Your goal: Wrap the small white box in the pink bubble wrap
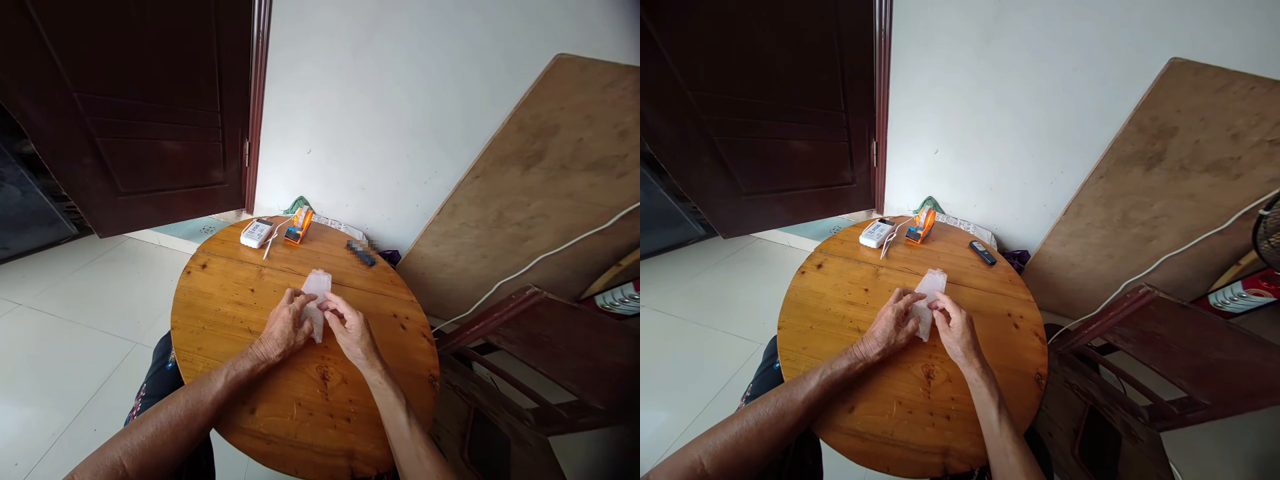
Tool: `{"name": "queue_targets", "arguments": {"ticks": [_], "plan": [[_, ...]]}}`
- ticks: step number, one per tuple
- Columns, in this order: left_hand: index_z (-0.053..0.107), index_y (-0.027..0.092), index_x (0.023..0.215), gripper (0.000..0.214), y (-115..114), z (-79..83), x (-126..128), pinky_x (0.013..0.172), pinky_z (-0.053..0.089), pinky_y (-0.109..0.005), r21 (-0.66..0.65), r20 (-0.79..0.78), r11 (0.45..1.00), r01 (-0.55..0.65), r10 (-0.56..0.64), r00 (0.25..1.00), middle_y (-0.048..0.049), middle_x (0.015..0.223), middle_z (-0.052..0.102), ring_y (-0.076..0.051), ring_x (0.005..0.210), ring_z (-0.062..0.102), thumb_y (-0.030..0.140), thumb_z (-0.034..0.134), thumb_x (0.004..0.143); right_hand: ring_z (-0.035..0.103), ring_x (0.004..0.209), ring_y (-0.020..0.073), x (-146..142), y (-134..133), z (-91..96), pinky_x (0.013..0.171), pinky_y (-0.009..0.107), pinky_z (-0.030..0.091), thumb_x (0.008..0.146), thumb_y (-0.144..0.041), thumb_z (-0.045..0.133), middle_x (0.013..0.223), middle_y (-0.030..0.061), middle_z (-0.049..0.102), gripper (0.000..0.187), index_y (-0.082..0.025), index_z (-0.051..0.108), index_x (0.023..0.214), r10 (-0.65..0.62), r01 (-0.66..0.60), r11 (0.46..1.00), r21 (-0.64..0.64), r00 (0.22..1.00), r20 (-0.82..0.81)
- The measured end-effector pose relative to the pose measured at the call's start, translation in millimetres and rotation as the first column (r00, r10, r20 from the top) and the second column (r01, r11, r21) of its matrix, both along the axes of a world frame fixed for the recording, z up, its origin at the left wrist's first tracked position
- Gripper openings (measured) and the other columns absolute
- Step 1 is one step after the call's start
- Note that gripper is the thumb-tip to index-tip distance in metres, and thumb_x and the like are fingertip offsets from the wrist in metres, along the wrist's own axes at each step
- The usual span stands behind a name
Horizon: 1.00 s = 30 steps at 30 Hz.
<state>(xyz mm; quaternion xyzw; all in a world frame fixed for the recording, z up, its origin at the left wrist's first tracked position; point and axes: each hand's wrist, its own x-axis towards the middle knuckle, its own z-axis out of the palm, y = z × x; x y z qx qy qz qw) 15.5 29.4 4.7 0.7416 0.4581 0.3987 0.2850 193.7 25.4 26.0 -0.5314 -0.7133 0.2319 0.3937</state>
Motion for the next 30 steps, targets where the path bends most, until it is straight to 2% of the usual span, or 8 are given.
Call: {"name": "queue_targets", "arguments": {"ticks": [4,7,10,12,15,18,24,30], "plan": [[0.066,0.025,0.127,0.048,-2.1,-0.5,-1.1,0.086,0.056,-0.036,0.105,-0.133,0.994,0.034,-0.02,0.991,-0.0093,0.131,0.053,-0.018,0.092,0.063,0.014,0.053,0.082,0.07,0.102,0.0221,-3.4,3.5,0.8,0.097,0.039,0.053,0.088,-0.026,0.048,0.104,0.0072,0.076,0.038,-0.022,0.067,0.121,0.03,-0.031,0.999,0.025,0.999,0.04],[0.071,0.022,0.117,0.037,-1.8,-2.9,-0.5,0.087,0.056,-0.035,0.136,-0.155,0.99,0.021,0.0,0.988,-0.0096,0.126,0.058,-0.018,0.09,0.064,0.016,0.054,0.085,0.07,0.101,0.0223,4.8,6.7,2.9,0.093,0.038,0.055,0.085,-0.03,0.053,0.107,0.0083,0.076,0.034,-0.021,0.069,0.115,-0.056,0.057,0.998,0.027,0.998,-0.037],[0.073,0.021,0.114,0.036,-2.4,-3.5,0.8,0.087,0.056,-0.034,0.136,-0.142,0.991,0.0,0.02,0.99,-0.0098,0.126,0.059,-0.018,0.09,0.065,0.015,0.056,0.083,0.071,0.086,0.023,17.9,12.1,2.5,0.061,0.03,0.058,0.08,-0.038,0.06,0.105,0.0114,0.074,0.039,-0.018,0.067,0.113,-0.252,0.229,0.964,-0.137,0.949,-0.189],[0.073,0.021,0.115,0.038,-3.3,-2.3,1.6,0.087,0.057,-0.035,0.133,-0.138,0.991,0.0,0.019,0.99,-0.0104,0.128,0.058,-0.019,0.091,0.065,0.013,0.057,0.081,0.071,0.075,0.0228,22.6,16.9,1.7,0.043,0.025,0.05,0.076,-0.04,0.066,0.102,0.0133,0.073,0.044,-0.016,0.067,0.112,-0.314,0.226,0.919,-0.322,0.914,-0.256],[0.072,0.02,0.114,0.038,-3.9,-0.2,2.0,0.087,0.057,-0.037,0.134,-0.133,0.991,0.019,-0.001,0.991,-0.0123,0.134,0.056,-0.02,0.09,0.065,0.012,0.058,0.079,0.068,0.065,0.02,18.5,24.8,1.2,0.036,0.022,0.044,0.072,-0.037,0.071,0.089,0.0117,0.073,0.035,-0.016,0.07,0.099,-0.267,0.061,0.865,-0.498,0.896,-0.354],[0.072,0.019,0.113,0.04,-3.4,1.0,1.2,0.088,0.057,-0.038,0.14,-0.123,0.989,0.046,-0.029,0.992,-0.0127,0.137,0.054,-0.019,0.09,0.065,0.011,0.059,0.076,0.061,0.055,0.0146,8.2,33.3,1.0,0.036,0.02,0.044,0.07,-0.036,0.073,0.069,0.0041,0.068,0.026,-0.017,0.07,0.088,-0.19,-0.07,0.85,-0.523,0.884,-0.427],[0.067,0.02,0.122,0.048,-5.2,7.5,-1.2,0.092,0.057,-0.041,0.125,-0.186,0.989,0.082,-0.058,0.981,-0.013,0.14,0.053,-0.024,0.103,0.065,0.01,0.058,0.076,0.05,0.046,0.0103,2.4,45.0,2.2,0.03,0.017,0.034,0.062,-0.044,0.076,0.058,-0.0022,0.06,0.034,-0.017,0.066,0.08,-0.198,-0.054,0.851,-0.523,0.888,-0.415],[0.061,0.023,0.129,0.054,-9.4,14.7,-2.3,0.096,0.056,-0.044,0.16,-0.298,0.98,0.117,-0.066,0.952,-0.0104,0.145,0.053,-0.029,0.117,0.06,0.01,0.055,0.077,0.042,0.041,0.0084,-0.3,49.9,12.4,0.031,0.017,0.024,0.066,-0.05,0.072,0.048,-0.0056,0.05,0.034,-0.018,0.062,0.073,-0.131,-0.043,0.846,-0.531,0.949,-0.286]]}}
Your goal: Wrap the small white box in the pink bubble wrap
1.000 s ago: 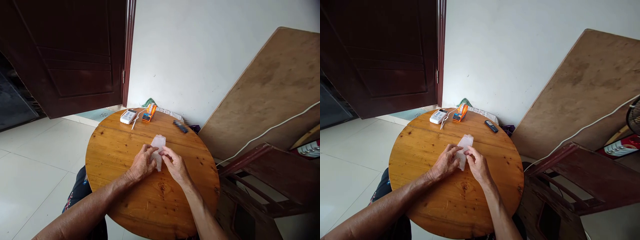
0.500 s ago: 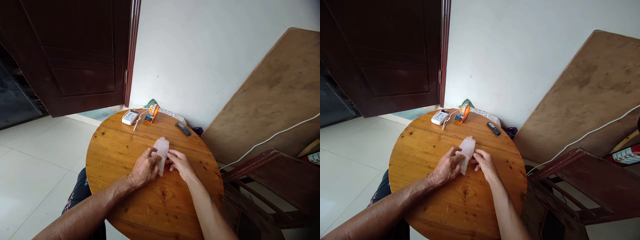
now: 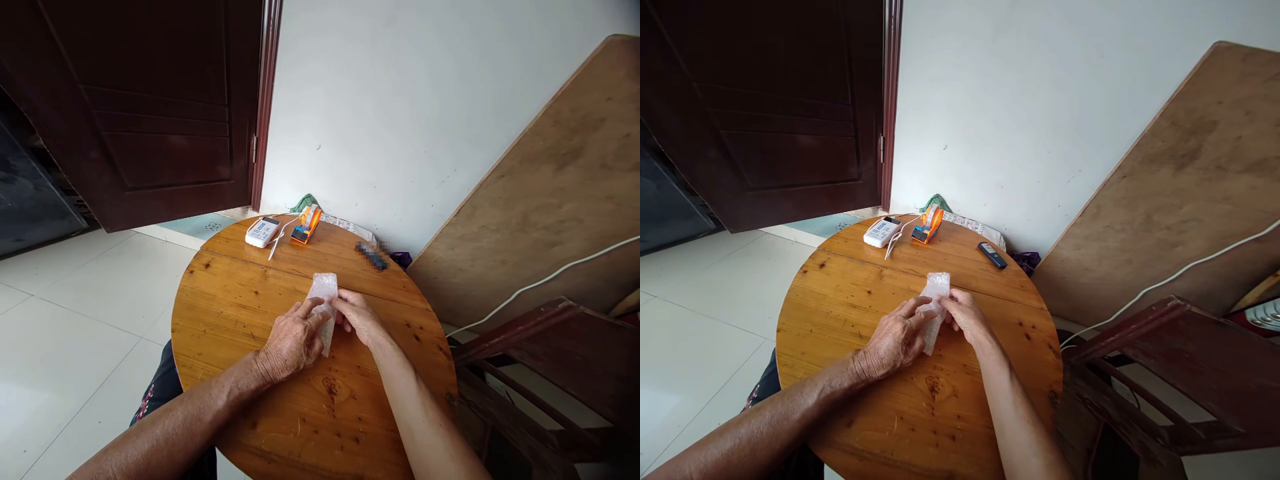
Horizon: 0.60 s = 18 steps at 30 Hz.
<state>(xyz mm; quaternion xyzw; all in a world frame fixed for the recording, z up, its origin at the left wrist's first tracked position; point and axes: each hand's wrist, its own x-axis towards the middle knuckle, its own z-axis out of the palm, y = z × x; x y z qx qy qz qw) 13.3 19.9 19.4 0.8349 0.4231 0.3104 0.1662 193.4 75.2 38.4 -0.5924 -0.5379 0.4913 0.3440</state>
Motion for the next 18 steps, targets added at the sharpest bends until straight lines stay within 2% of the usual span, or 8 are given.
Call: {"name": "queue_targets", "arguments": {"ticks": [3,6,10,14,18], "plan": [[0.058,0.023,0.133,0.057,-0.9,0.9,-0.8,0.097,0.055,-0.043,0.029,-0.018,1.0,0.008,-0.008,1.0,-0.0085,0.148,0.052,-0.028,0.116,0.06,0.01,0.053,0.077,0.04,0.04,0.0084,-0.5,1.7,0.7,0.032,0.018,0.019,0.065,-0.052,0.071,0.047,-0.0059,0.049,0.036,-0.019,0.059,0.071,0.0,0.001,1.0,-0.025,0.999,0.045],[0.062,0.02,0.129,0.053,-1.2,2.6,-1.2,0.096,0.056,-0.044,0.039,-0.066,0.999,0.023,-0.02,0.998,-0.0066,0.141,0.059,-0.028,0.107,0.061,0.011,0.053,0.077,0.038,0.042,0.0091,-0.6,3.1,-4.4,0.035,0.02,0.019,0.065,-0.053,0.07,0.047,-0.0062,0.047,0.037,-0.019,0.059,0.073,-0.026,0.027,0.999,-0.025,0.999,0.034],[0.065,0.017,0.124,0.048,-0.8,4.4,-0.9,0.096,0.056,-0.043,0.037,-0.094,0.999,0.032,-0.029,0.995,-0.0066,0.131,0.066,-0.027,0.103,0.062,0.011,0.052,0.078,0.041,0.052,0.0103,-3.3,7.5,-18.0,0.047,0.022,0.031,0.065,-0.048,0.068,0.057,-0.0046,0.051,0.031,-0.02,0.056,0.068,-0.051,0.052,0.988,0.144,0.999,-0.005],[0.065,0.017,0.123,0.047,-0.3,3.5,-0.3,0.101,0.054,-0.043,0.037,-0.079,0.999,0.021,-0.018,0.997,-0.008,0.138,0.062,-0.027,0.11,0.062,0.01,0.051,0.079,0.036,0.056,0.0114,-3.7,13.1,-31.1,0.05,0.024,0.028,0.069,-0.047,0.061,0.055,-0.0053,0.042,0.031,-0.022,0.047,0.059,-0.136,0.08,0.942,0.325,0.979,0.153],[0.064,0.016,0.124,0.046,0.2,4.8,0.6,0.101,0.053,-0.044,0.014,-0.085,0.998,0.054,-0.053,0.995,-0.0079,0.131,0.067,-0.028,0.109,0.062,0.01,0.049,0.08,0.038,0.058,0.0125,-5.1,13.8,-35.0,0.051,0.024,0.03,0.072,-0.047,0.06,0.057,-0.0048,0.044,0.029,-0.022,0.049,0.062,-0.127,0.057,0.924,0.377,0.978,0.165]]}}
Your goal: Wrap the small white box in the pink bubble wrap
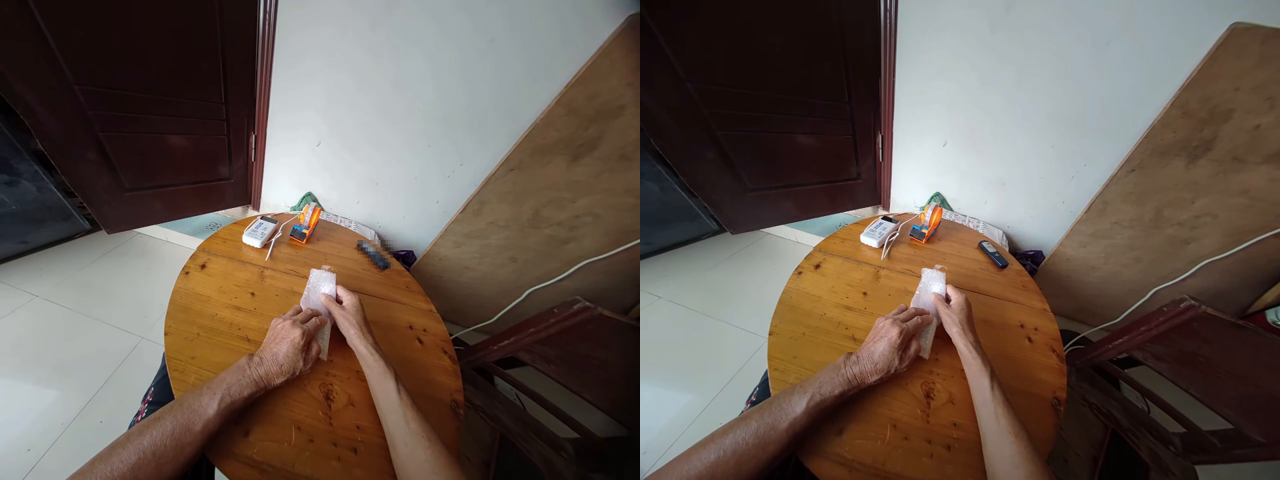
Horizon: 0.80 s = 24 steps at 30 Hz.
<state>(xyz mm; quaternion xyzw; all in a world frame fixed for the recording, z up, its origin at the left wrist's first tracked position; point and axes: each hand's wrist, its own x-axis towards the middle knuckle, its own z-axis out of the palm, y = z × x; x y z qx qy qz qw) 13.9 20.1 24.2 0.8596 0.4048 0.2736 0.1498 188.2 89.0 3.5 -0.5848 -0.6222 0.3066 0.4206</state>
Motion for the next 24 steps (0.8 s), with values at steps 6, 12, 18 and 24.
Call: {"name": "queue_targets", "arguments": {"ticks": [6,12,18,24], "plan": [[0.065,0.016,0.122,0.043,1.3,0.0,2.6,0.097,0.054,-0.044,-0.06,0.004,0.997,-0.042,0.042,0.999,-0.0089,0.124,0.069,-0.027,0.106,0.061,0.01,0.048,0.083,0.05,0.064,0.0145,-13.3,-10.1,9.6,0.059,0.026,0.04,0.068,-0.045,0.07,0.071,-0.0019,0.063,0.029,-0.02,0.06,0.079,0.012,-0.059,0.992,-0.114,0.928,-0.372],[0.067,0.02,0.12,0.042,2.8,-8.9,4.5,0.095,0.055,-0.04,-0.048,0.055,0.994,-0.095,0.098,0.994,-0.0069,0.122,0.068,-0.025,0.107,0.062,0.011,0.049,0.084,0.054,0.067,0.016,-18.7,-19.9,23.2,0.063,0.027,0.043,0.064,-0.043,0.077,0.073,-0.0008,0.066,0.033,-0.019,0.063,0.082,-0.005,-0.09,0.983,-0.163,0.863,-0.506],[0.068,0.022,0.122,0.041,2.6,-12.1,7.1,0.096,0.055,-0.041,-0.074,0.105,0.989,-0.131,0.139,0.985,-0.0082,0.123,0.065,-0.026,0.111,0.062,0.015,0.049,0.086,0.057,0.07,0.0179,-25.3,-25.2,29.8,0.068,0.029,0.044,0.065,-0.045,0.077,0.075,-0.0009,0.067,0.033,-0.02,0.063,0.082,0.014,-0.113,0.982,-0.154,0.847,-0.532],[0.063,0.023,0.121,0.041,-0.9,-10.6,8.9,0.089,0.057,-0.037,-0.125,0.123,0.961,-0.247,0.262,0.957,-0.0082,0.125,0.058,-0.022,0.103,0.062,0.015,0.052,0.082,0.061,0.076,0.0201,-28.9,-32.6,35.5,0.072,0.031,0.046,0.065,-0.04,0.077,0.082,0.0007,0.071,0.033,-0.021,0.066,0.09,0.034,-0.118,0.987,-0.111,0.82,-0.572]]}}
